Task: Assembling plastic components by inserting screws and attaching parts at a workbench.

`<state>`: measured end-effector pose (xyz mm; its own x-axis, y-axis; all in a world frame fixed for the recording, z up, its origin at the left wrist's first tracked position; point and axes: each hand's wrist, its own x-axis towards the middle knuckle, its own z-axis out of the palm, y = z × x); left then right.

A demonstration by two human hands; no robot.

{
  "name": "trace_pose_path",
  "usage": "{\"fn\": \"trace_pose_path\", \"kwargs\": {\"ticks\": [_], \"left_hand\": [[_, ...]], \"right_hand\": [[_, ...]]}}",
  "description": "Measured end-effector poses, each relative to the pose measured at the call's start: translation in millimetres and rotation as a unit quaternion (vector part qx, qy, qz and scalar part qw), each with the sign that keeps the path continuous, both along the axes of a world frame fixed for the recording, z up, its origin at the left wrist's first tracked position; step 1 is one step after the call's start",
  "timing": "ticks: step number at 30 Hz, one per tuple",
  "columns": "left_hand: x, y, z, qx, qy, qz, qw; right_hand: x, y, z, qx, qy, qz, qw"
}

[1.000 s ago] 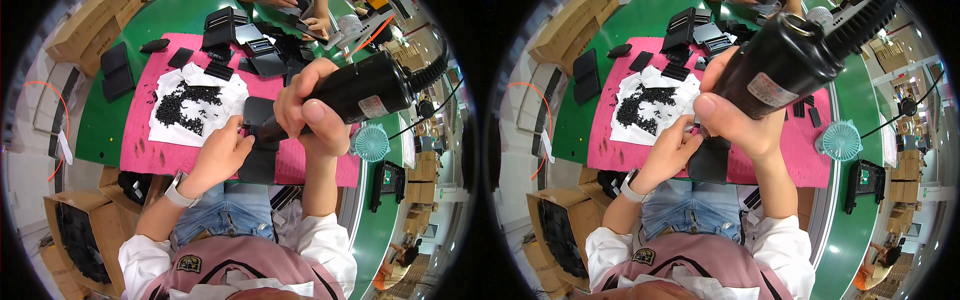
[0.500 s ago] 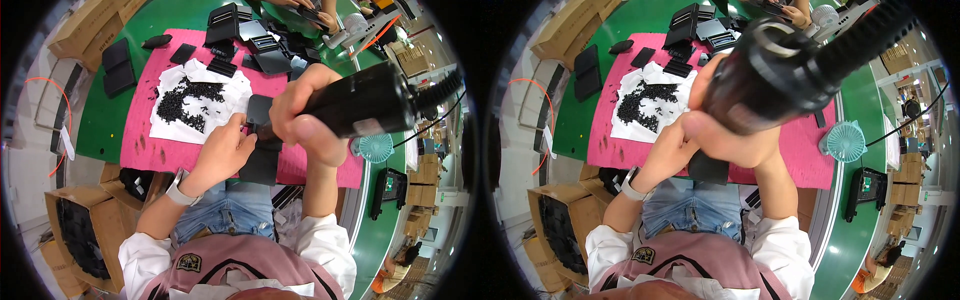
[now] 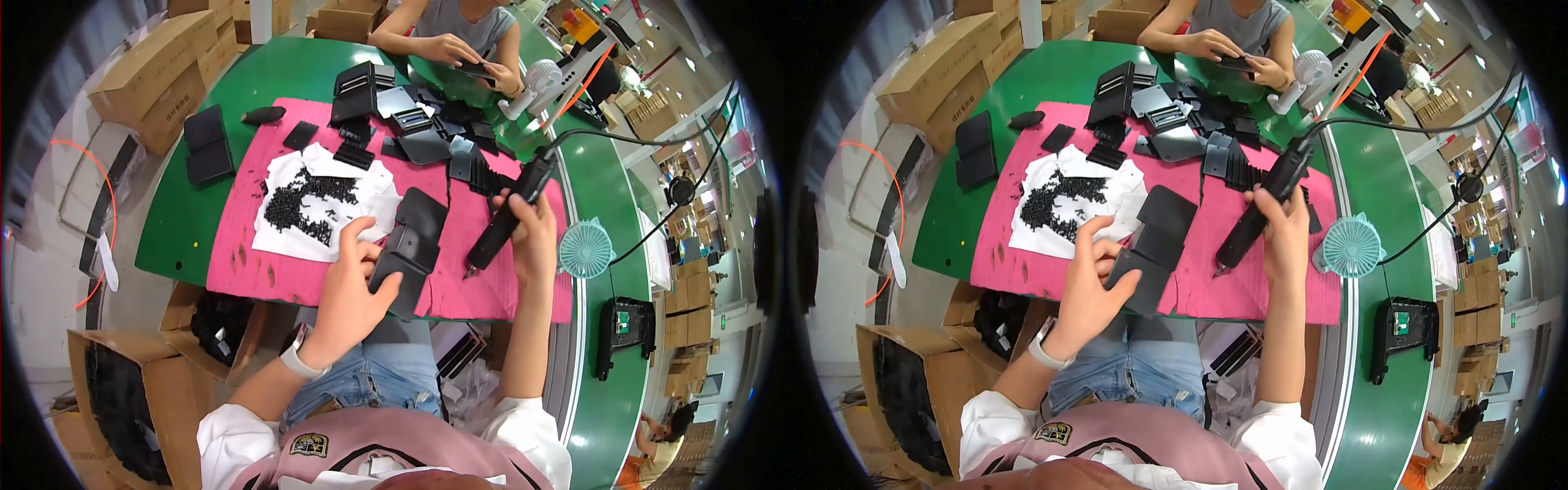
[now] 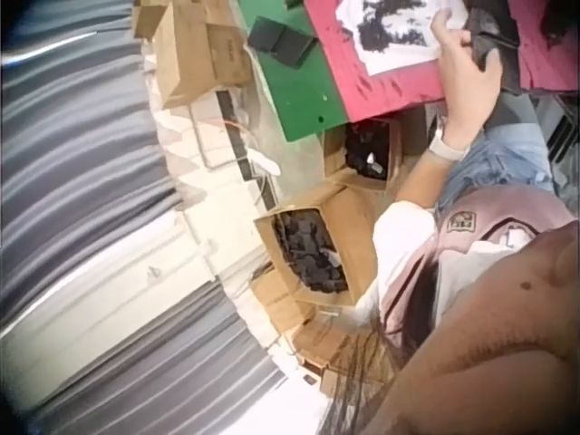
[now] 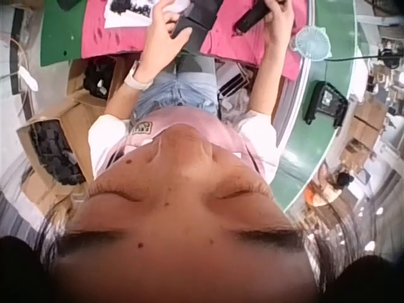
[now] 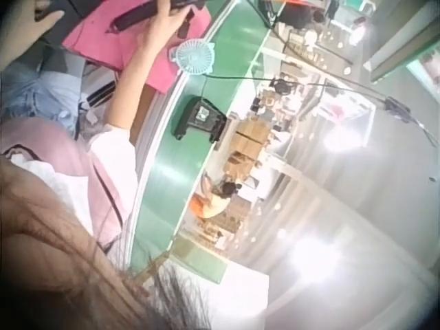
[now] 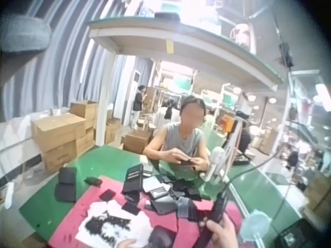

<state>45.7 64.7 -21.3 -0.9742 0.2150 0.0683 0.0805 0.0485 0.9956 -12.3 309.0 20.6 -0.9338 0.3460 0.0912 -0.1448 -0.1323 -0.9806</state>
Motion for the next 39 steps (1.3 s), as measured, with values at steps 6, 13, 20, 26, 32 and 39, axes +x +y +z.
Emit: {"fn": "trace_pose_path", "kwargs": {"ticks": [6, 13, 20, 26, 32, 39], "left_hand": [[26, 1, 7, 0.108, 0.126, 0.178, 0.97], [38, -31, 21, -0.059, 0.323, 0.227, 0.917], [60, -67, 27, -0.173, 0.425, 0.224, 0.86], [75, -101, 18, -0.085, 0.419, 0.275, 0.861], [64, -107, -18, 0.256, 0.165, 0.208, 0.929], [84, -116, -1, 0.233, 0.07, 0.253, 0.936]], "right_hand": [[14, 15, -9, 0.439, -0.08, -0.067, 0.892], [34, -37, 36, 0.668, 0.185, 0.014, 0.72], [45, -118, 24, 0.498, 0.291, 0.389, 0.718], [50, -149, 19, 0.389, 0.209, 0.496, 0.748], [65, -192, -6, 0.244, 0.207, 0.457, 0.83], [67, -183, -26, 0.109, 0.136, 0.448, 0.877]]}}
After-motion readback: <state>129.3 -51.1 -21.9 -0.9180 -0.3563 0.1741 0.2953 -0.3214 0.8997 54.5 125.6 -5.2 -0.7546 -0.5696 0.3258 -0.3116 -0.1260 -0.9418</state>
